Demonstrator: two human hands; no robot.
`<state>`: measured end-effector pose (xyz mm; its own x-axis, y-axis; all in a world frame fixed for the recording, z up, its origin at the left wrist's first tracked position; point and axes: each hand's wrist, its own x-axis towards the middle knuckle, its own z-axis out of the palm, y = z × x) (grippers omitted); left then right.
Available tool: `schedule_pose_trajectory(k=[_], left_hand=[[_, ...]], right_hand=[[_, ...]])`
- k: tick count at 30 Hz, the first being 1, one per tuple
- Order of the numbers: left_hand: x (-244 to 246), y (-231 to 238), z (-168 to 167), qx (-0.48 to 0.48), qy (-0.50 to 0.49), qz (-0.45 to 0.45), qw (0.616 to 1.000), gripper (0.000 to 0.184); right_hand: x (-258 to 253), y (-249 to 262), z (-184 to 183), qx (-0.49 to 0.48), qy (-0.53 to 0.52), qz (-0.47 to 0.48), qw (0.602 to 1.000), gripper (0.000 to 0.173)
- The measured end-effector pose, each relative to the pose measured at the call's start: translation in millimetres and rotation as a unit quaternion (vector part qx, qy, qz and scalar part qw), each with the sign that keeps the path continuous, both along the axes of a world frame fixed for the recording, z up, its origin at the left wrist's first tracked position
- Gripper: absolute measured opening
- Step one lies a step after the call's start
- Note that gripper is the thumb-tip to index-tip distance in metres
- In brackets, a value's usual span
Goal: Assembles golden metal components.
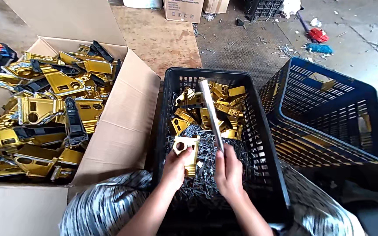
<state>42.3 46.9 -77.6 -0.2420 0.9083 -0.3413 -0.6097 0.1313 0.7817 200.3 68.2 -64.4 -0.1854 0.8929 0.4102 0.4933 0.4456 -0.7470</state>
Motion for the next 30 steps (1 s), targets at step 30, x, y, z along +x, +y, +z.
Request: schedule_pose_trajectory(k=[30], left_hand=[[-36.2, 30.3, 39.9, -0.113, 0.038, -0.151, 0.981, 0.060]], right_hand=[[10.5, 134.6, 7.5, -0.152, 0.193, 0.000, 0.969, 0.013]])
